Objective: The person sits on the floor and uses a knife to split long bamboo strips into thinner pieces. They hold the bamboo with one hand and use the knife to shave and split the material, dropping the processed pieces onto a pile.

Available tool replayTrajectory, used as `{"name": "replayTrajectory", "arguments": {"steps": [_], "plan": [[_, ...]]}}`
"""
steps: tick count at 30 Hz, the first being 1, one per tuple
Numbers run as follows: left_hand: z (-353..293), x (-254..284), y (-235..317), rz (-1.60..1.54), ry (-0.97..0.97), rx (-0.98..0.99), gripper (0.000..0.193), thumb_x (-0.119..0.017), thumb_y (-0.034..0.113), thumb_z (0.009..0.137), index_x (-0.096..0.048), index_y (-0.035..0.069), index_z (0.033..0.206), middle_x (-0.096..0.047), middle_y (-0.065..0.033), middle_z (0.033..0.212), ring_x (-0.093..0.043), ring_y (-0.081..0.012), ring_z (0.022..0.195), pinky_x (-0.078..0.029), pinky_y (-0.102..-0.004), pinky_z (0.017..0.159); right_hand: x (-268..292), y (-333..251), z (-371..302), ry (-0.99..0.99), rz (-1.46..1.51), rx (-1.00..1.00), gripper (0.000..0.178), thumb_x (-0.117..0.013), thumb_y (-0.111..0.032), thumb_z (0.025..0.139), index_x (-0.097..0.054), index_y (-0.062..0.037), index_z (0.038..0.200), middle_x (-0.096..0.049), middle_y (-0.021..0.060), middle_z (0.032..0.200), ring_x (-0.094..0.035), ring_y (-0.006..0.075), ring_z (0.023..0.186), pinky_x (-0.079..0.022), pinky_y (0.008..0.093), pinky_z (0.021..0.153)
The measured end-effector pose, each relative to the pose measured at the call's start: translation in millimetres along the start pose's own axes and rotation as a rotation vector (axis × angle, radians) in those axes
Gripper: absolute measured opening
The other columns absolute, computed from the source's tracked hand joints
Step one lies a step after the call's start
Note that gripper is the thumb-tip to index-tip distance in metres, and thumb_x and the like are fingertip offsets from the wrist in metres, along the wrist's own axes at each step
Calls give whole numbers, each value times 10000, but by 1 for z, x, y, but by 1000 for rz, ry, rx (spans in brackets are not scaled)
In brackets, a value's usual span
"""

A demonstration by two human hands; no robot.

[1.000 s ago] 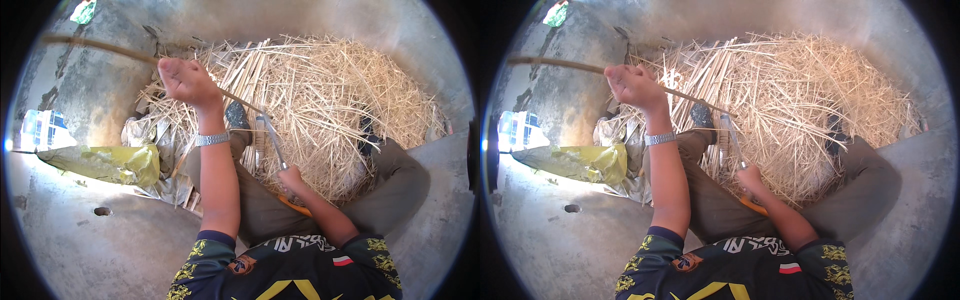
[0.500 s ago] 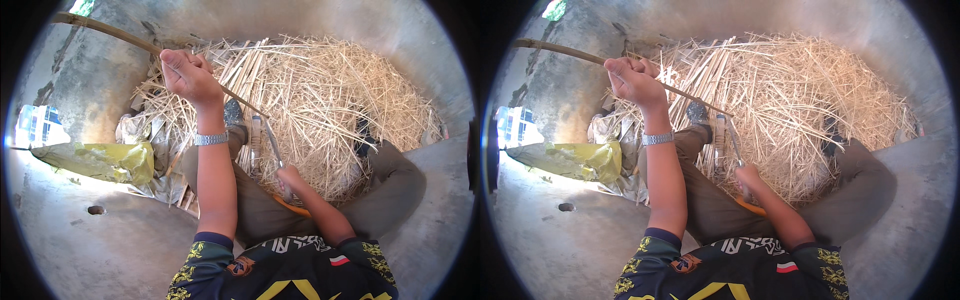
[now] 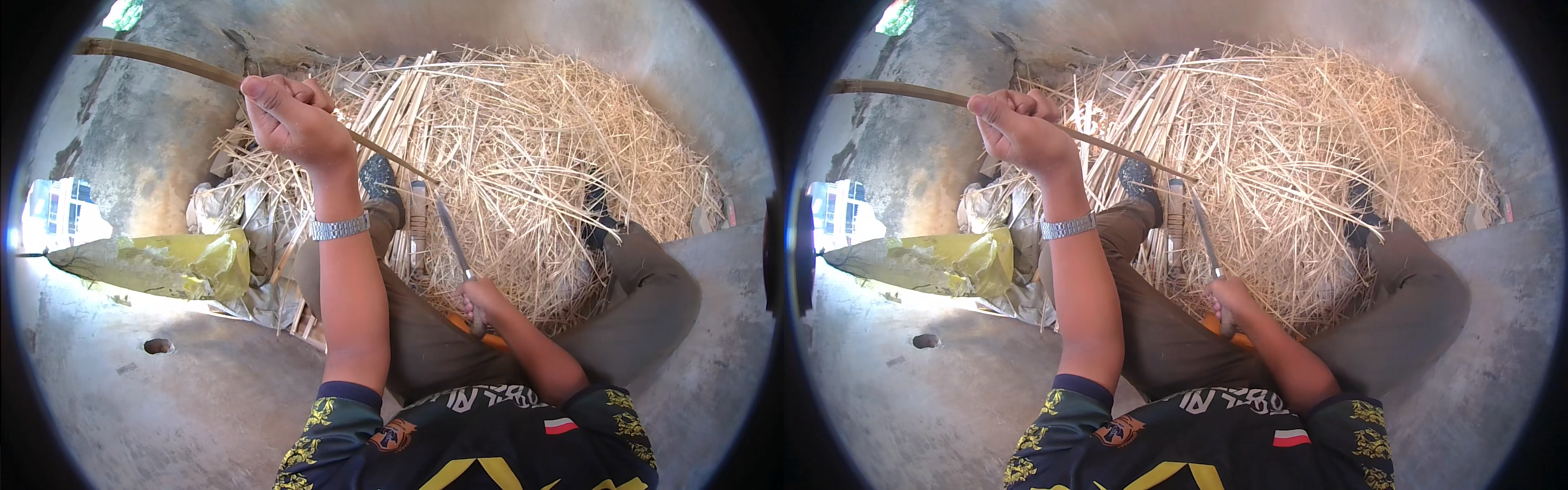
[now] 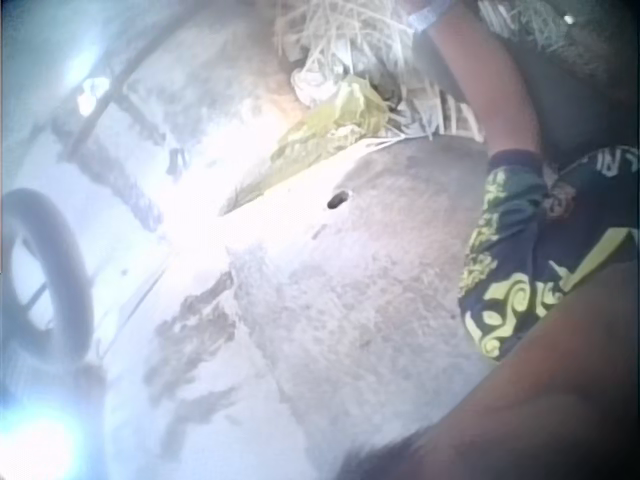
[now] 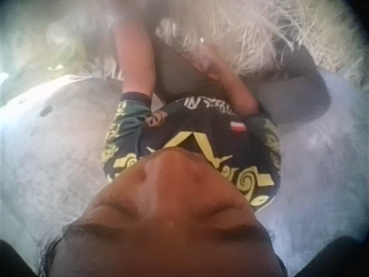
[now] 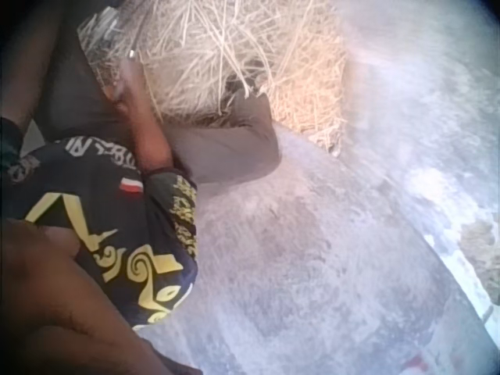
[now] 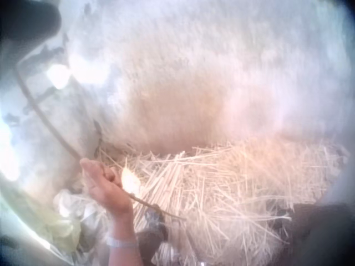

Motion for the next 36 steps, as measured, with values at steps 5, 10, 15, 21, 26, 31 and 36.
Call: {"name": "replayTrajectory", "arguments": {"steps": [5, 10, 15, 21, 26, 31, 36], "plan": [[-1, -3, 1, 0, 0, 19, 521, -377, 529, 1072, -292, 131, 746, -252, 27, 615, -267, -76, 458, -215, -247, 404, -4, -25, -9, 88, 298, 194, 176, -676, -80, 841, -535, -34, 746, -525, 43, 602, -487, 133, 447, -382, 310, 400], [-4, -2, 4, -36, -40, 15, 536, -397, 532, 1065, -314, 113, 741, -260, 30, 586, -240, -69, 450, -212, -245, 396, -8, -74, -38, 29, 97, 636, 209, -675, -103, 873, -517, -60, 742, -483, 2, 528, -453, 104, 399, -372, 280, 379], [-5, -4, 1, -23, -37, -17, 538, -392, 530, 1064, -328, 108, 736, -284, 31, 573, -265, -67, 435, -240, -241, 373, -3, -34, 6, -30, -112, 217, 165, -651, -78, 851, -532, -39, 744, -483, 19, 515, -452, 116, 376, -365, 303, 354], [8, 17, -10, 37, 15, -97, 510, -393, 485, 1077, -365, 96, 748, -314, 25, 559, -323, -62, 417, -285, -237, 364, -4, -61, -18, 354, -396, 784, 205, -657, -96, 841, -561, -25, 674, -517, 28, 527, -483, 145, 409, -396, 339, 399], [1, -2, -6, 14, 40, -56, 490, -402, 449, 1084, -382, 92, 748, -340, 19, 545, -329, -57, 415, -295, -222, 365, -10, -60, 11, 190, -32, 926, 199, -663, -95, 836, -552, -33, 683, -527, 33, 550, -488, 141, 416, -393, 330, 393], [12, 6, -15, 15, 50, -112, 472, -428, 428, 1083, -388, 93, 752, -342, 25, 543, -304, -45, 419, -286, -211, 371, 2, -55, 43, 254, -130, 354, 175, -656, -69, 814, -521, -24, 712, -505, 51, 547, -460, 149, 377, -360, 310, 354], [7, 5, -10, 61, 96, -84, 460, -429, 418, 1085, -394, 91, 762, -353, 25, 541, -334, -52, 415, -286, -211, 376, 15, -82, 22, 347, -19, 650, 220, -666, -108, 854, -521, -47, 701, -527, 48, 547, -469, 135, 388, -365, 317, 358]]}}
Point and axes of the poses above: each hand's wrist, its own z-axis towards the middle knuckle, its own x-axis out of the back of the hand, y = z × x, the point moved 4 cm from there along z, towards the middle knuckle
